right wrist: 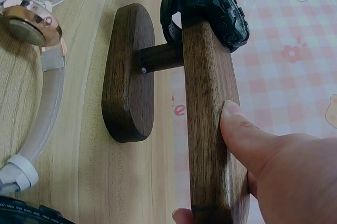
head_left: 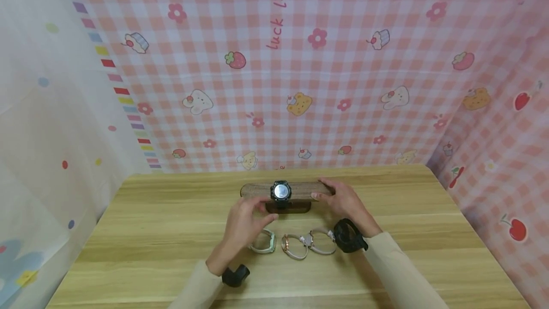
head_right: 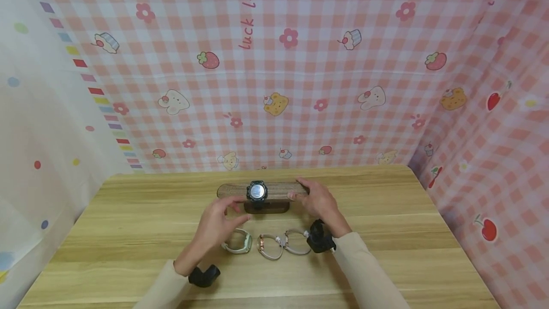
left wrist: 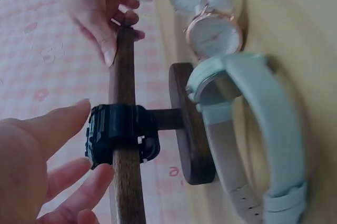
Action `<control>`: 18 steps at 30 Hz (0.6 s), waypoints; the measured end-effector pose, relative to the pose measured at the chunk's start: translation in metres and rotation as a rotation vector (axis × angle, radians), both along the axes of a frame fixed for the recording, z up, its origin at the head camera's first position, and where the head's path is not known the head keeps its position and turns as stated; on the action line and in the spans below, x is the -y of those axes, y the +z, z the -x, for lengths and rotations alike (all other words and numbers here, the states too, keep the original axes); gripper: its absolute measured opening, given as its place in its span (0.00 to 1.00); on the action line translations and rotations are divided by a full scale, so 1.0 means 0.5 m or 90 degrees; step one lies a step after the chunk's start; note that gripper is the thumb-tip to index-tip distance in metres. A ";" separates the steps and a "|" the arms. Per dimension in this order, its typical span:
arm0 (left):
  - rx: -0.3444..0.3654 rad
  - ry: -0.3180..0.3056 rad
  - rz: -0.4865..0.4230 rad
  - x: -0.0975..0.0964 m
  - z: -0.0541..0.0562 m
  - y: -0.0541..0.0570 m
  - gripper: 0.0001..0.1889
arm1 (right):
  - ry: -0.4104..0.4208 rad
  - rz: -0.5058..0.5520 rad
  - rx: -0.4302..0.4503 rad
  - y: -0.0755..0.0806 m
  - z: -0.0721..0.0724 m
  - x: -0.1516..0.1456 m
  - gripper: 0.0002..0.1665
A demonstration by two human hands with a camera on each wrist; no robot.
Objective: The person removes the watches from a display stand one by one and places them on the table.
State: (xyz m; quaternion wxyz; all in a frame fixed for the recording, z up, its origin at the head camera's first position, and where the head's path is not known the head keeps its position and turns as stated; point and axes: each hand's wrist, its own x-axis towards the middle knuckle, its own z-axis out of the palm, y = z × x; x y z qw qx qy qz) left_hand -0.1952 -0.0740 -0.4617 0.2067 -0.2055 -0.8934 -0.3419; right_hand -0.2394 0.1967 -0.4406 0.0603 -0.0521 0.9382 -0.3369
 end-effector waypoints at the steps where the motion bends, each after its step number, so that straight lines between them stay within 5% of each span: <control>1: 0.002 0.005 -0.002 -0.001 0.004 0.003 0.23 | -0.001 0.000 0.001 0.000 0.000 0.000 0.38; 9: 0.058 0.041 -0.022 -0.015 0.035 0.018 0.31 | -0.003 -0.004 0.002 0.000 0.001 -0.001 0.38; 18: 0.070 0.077 0.045 -0.043 0.055 0.020 0.38 | -0.004 -0.006 0.002 0.002 0.001 0.000 0.38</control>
